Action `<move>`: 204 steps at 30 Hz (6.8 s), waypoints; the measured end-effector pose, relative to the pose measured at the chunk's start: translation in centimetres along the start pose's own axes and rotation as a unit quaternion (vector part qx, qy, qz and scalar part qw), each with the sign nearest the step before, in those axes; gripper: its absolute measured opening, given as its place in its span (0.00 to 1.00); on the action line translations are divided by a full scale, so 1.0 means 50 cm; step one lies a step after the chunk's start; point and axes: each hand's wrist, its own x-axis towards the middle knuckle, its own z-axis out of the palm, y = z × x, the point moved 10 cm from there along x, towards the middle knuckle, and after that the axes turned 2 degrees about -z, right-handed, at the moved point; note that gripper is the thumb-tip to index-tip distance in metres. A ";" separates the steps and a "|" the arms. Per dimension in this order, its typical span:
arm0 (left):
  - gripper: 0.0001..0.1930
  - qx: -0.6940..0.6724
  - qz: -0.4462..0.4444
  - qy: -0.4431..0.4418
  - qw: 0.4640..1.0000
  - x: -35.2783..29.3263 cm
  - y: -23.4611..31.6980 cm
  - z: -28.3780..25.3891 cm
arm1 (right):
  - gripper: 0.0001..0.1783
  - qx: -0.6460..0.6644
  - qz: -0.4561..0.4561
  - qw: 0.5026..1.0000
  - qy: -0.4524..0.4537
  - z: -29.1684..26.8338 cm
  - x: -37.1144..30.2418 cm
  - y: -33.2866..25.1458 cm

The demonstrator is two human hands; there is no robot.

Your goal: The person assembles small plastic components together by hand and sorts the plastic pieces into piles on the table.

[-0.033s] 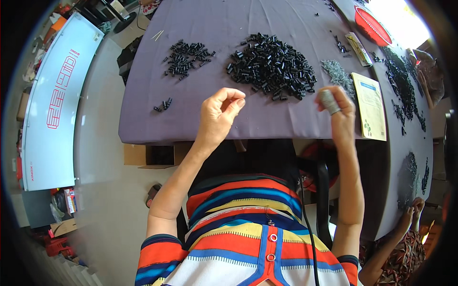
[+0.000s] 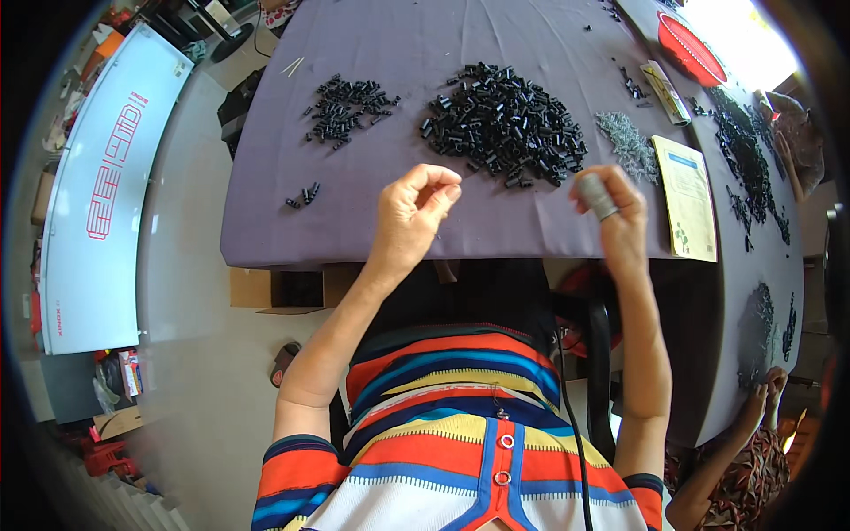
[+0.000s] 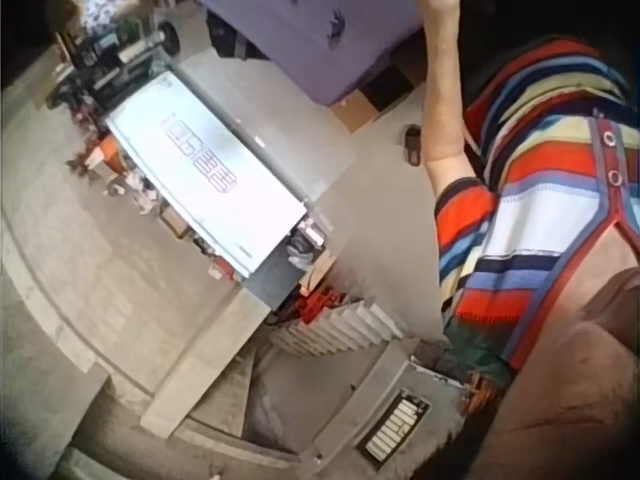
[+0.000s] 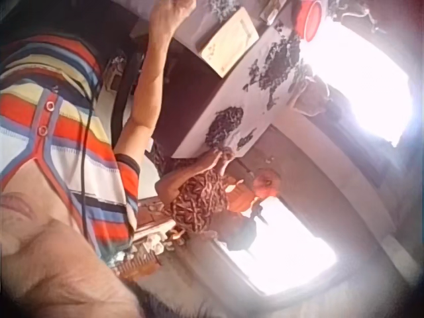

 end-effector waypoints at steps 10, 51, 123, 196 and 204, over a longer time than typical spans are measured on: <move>0.03 0.233 0.095 0.084 0.964 0.138 -0.052 -0.064 | 0.04 0.002 0.070 0.998 0.007 0.034 -0.043 0.067; 0.12 -0.370 -0.156 -0.108 0.909 -0.077 -0.024 0.159 | 0.17 -0.029 -0.088 0.995 -0.034 0.105 -0.084 -0.043; 0.07 -0.527 -0.253 0.007 0.812 -0.081 -0.155 0.040 | 0.04 -0.497 -0.101 0.852 -0.134 0.274 0.064 0.043; 0.10 -0.488 -0.197 -0.066 0.848 -0.084 -0.007 0.188 | 0.09 0.019 -0.111 0.994 -0.004 0.098 -0.079 -0.056; 0.13 -0.478 -0.196 -0.069 0.853 -0.084 -0.017 0.172 | 0.17 -0.065 -0.146 0.987 -0.019 0.103 -0.079 -0.076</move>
